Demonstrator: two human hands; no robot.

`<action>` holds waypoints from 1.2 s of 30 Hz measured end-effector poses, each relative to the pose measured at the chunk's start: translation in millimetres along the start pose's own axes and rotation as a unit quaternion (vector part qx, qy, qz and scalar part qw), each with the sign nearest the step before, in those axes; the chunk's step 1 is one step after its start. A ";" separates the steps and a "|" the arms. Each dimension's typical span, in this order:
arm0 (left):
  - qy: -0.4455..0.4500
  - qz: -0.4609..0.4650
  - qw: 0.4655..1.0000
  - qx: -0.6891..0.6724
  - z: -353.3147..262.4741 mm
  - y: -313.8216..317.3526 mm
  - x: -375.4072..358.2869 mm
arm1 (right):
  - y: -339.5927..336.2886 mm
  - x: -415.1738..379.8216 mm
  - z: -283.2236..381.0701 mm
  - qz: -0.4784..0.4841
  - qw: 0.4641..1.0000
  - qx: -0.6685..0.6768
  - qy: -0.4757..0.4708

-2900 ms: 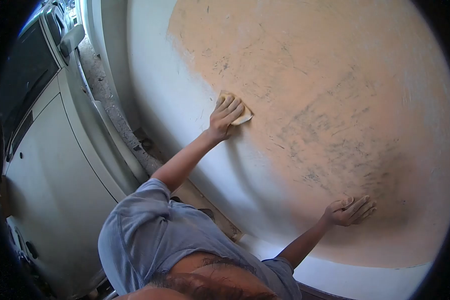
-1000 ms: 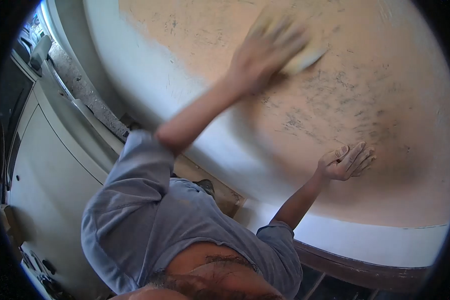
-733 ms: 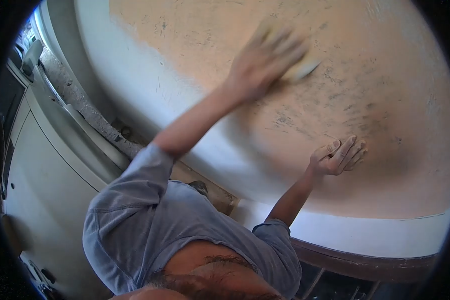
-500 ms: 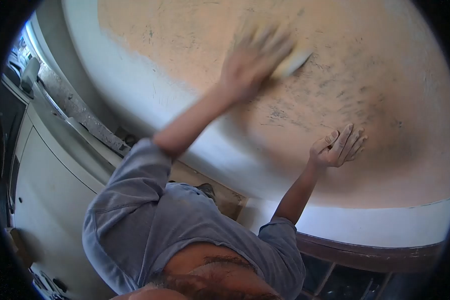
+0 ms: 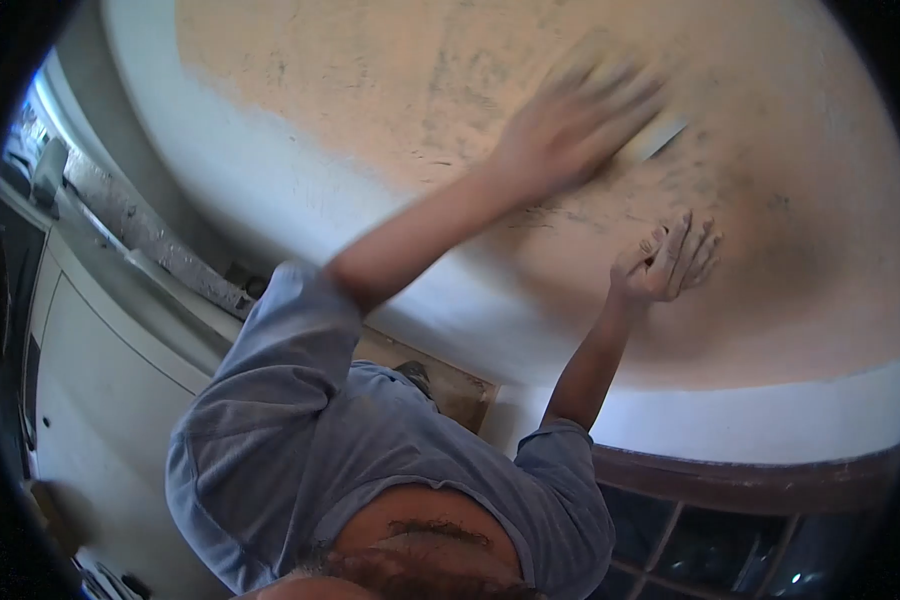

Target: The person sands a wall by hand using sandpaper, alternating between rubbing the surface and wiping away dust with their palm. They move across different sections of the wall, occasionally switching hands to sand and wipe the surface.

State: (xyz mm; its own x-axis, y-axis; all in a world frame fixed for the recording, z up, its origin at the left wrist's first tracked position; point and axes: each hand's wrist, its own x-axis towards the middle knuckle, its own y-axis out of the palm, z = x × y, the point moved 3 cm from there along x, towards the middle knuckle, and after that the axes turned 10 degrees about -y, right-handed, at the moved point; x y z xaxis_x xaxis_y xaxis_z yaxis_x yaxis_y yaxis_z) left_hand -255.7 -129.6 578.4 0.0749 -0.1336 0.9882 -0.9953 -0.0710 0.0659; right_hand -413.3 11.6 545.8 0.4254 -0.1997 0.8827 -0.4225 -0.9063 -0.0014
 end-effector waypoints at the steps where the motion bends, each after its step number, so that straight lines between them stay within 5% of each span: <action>1: -0.011 0.064 0.997 0.031 -2.3 3.7 -55.5 | 2.2 -3.4 -3.0 0.009 1.000 0.028 -0.006; 3: -0.043 0.063 0.997 0.030 -3.5 7.4 -168.7 | 1.9 -11.0 -13.4 0.031 0.999 0.041 -0.010; 5: -0.023 0.088 0.995 0.037 6.3 14.0 -175.4 | 2.1 -6.8 -9.0 0.026 0.999 0.025 0.001; 6: -0.054 0.258 0.961 0.088 14.6 11.1 -139.7 | 0.9 -2.1 -4.8 0.015 1.000 0.026 0.002; 7: -0.014 0.109 0.992 0.057 21.2 -2.3 -93.9 | -0.1 -2.1 -3.5 0.021 1.000 0.015 -0.002; 9: 0.000 -0.040 0.997 0.058 44.8 -25.9 10.0 | 3.8 -6.0 -4.0 -0.002 0.999 0.028 0.018; 11: -0.105 -0.030 0.976 0.187 62.0 -48.9 75.6 | 6.2 -7.2 -5.2 -0.007 0.999 0.025 0.021; 12: 0.040 -0.147 0.971 0.182 62.1 -64.6 95.5 | 2.0 -4.6 -2.5 -0.009 0.999 0.027 0.022; 14: -0.114 -0.021 0.983 0.143 73.5 -61.2 23.9 | 1.4 -5.4 -1.8 -0.012 0.999 0.030 0.028; 15: -0.011 -0.090 0.984 0.153 79.6 -57.1 -16.5 | 2.2 -4.5 -0.4 -0.017 0.999 0.034 0.032; 17: -0.137 0.011 0.967 0.215 77.2 -52.1 -139.1 | 3.2 -4.3 0.5 -0.015 0.999 0.029 0.040; 18: -0.091 0.030 0.979 0.182 74.0 -43.7 -209.7 | 0.8 -4.4 -0.2 -0.012 0.999 0.025 0.035; 20: -0.150 0.071 0.978 0.126 63.0 -52.0 -239.3 | -2.9 -2.4 -2.4 -0.016 0.999 0.024 0.034; 22: -0.067 0.078 0.968 0.228 83.7 -64.6 -139.7 | -1.8 0.4 -5.5 -0.014 0.998 0.047 0.024; 23: -0.019 -0.011 0.969 0.247 100.8 -77.7 -76.4 | -2.6 -0.8 -5.9 -0.014 0.999 0.039 0.019; 27: -0.098 -0.064 0.971 0.207 132.2 -111.6 99.2 | 0.2 -2.2 -2.3 -0.043 0.999 0.024 0.015; 28: -0.017 -0.154 0.960 0.231 140.0 -105.9 94.5 | -1.2 -3.0 -1.5 -0.037 0.999 0.023 0.032; 31: -0.063 -0.110 0.983 0.133 138.5 -100.4 -40.8 | 2.0 -3.2 -1.6 -0.075 0.997 0.009 0.021; 34: -0.116 0.023 0.977 0.179 96.2 -84.8 -203.7 | -1.0 -3.5 -1.4 -0.049 0.998 -0.003 0.027; 36: -0.050 0.048 0.969 0.236 131.2 -94.4 -174.6 | 0.0 -5.4 -2.9 -0.055 0.998 0.003 0.033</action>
State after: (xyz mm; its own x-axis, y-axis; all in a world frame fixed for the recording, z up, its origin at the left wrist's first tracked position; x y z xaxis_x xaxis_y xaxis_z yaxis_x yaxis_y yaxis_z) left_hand -166.8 -229.3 381.6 0.0114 -0.2551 0.9668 -0.8605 -0.4950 -0.1205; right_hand -417.8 13.7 542.4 0.4149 -0.0740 0.9068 -0.3715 -0.9236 0.0946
